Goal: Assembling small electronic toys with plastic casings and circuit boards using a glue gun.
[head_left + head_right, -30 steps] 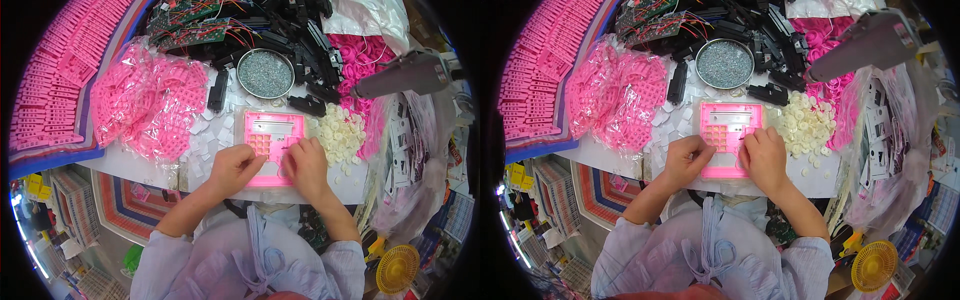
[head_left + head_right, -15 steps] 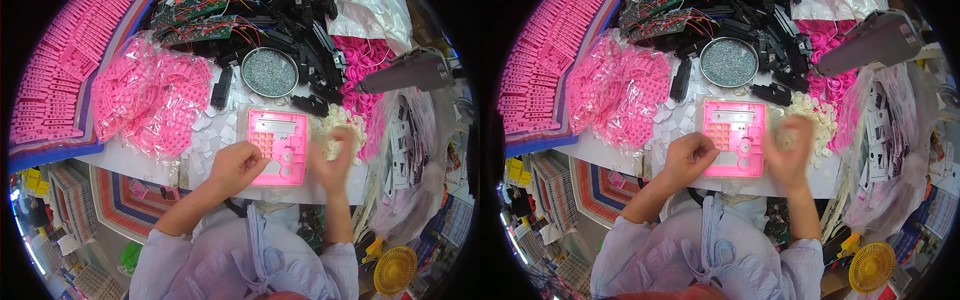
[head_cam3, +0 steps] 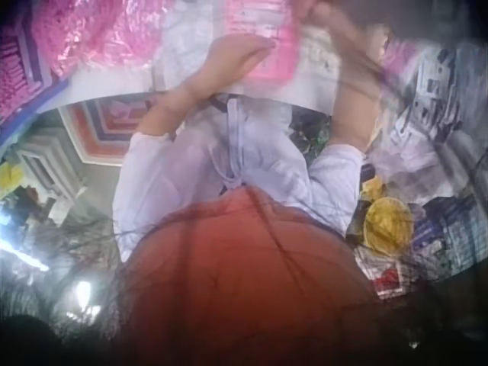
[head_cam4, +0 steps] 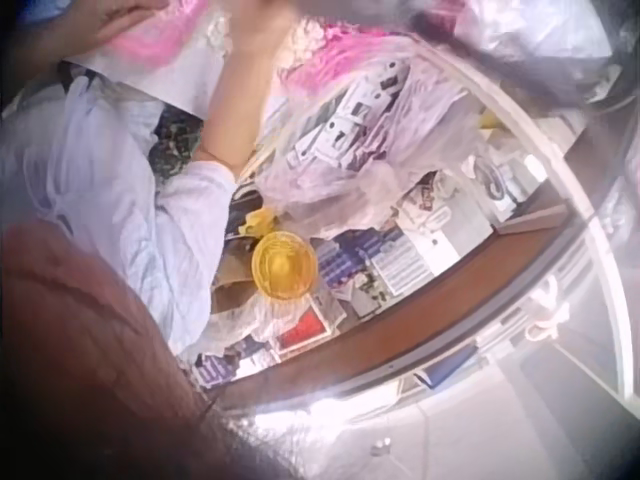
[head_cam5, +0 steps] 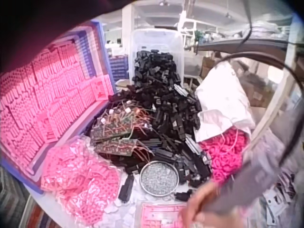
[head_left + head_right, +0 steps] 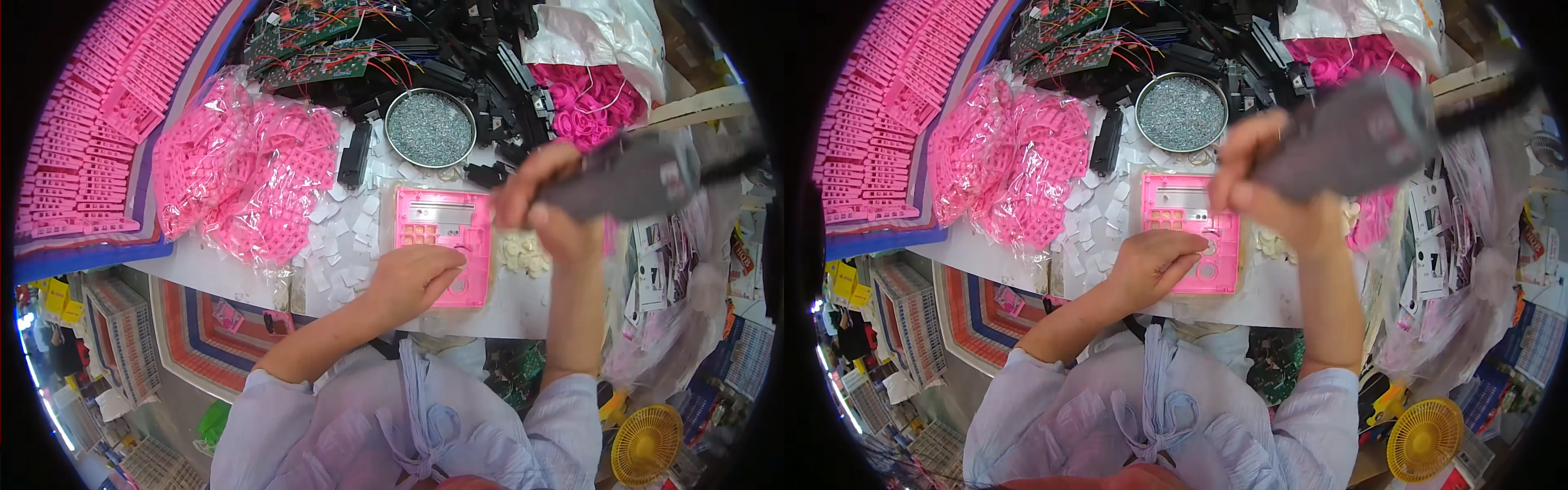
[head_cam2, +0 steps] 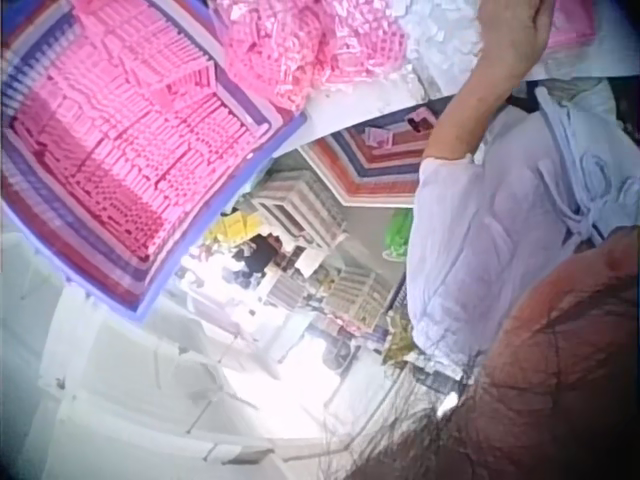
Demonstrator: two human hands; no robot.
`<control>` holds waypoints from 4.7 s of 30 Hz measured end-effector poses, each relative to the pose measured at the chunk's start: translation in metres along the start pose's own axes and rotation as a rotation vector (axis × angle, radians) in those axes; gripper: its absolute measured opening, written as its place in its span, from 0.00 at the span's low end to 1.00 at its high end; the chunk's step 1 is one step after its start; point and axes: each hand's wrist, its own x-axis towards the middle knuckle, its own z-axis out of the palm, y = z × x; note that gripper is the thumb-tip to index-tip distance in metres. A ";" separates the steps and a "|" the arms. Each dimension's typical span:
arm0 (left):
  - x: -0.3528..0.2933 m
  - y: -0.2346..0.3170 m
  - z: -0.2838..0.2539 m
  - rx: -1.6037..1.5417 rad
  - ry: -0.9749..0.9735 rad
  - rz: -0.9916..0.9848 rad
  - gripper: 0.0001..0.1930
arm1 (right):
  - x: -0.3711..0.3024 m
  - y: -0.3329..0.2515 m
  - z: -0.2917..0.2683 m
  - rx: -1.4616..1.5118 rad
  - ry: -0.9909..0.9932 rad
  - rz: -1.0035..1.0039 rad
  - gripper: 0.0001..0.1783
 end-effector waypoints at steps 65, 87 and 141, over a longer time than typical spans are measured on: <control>0.013 -0.078 -0.151 1.080 0.081 -0.159 0.27 | -0.053 0.017 -0.006 -0.150 0.298 -0.082 0.21; -0.026 0.014 -0.079 -1.166 0.164 -0.727 0.08 | -0.080 -0.002 0.058 -1.049 0.135 -0.269 0.22; -0.061 -0.013 -0.073 -0.579 0.029 -0.629 0.06 | -0.085 0.049 0.072 -1.412 -0.520 0.172 0.51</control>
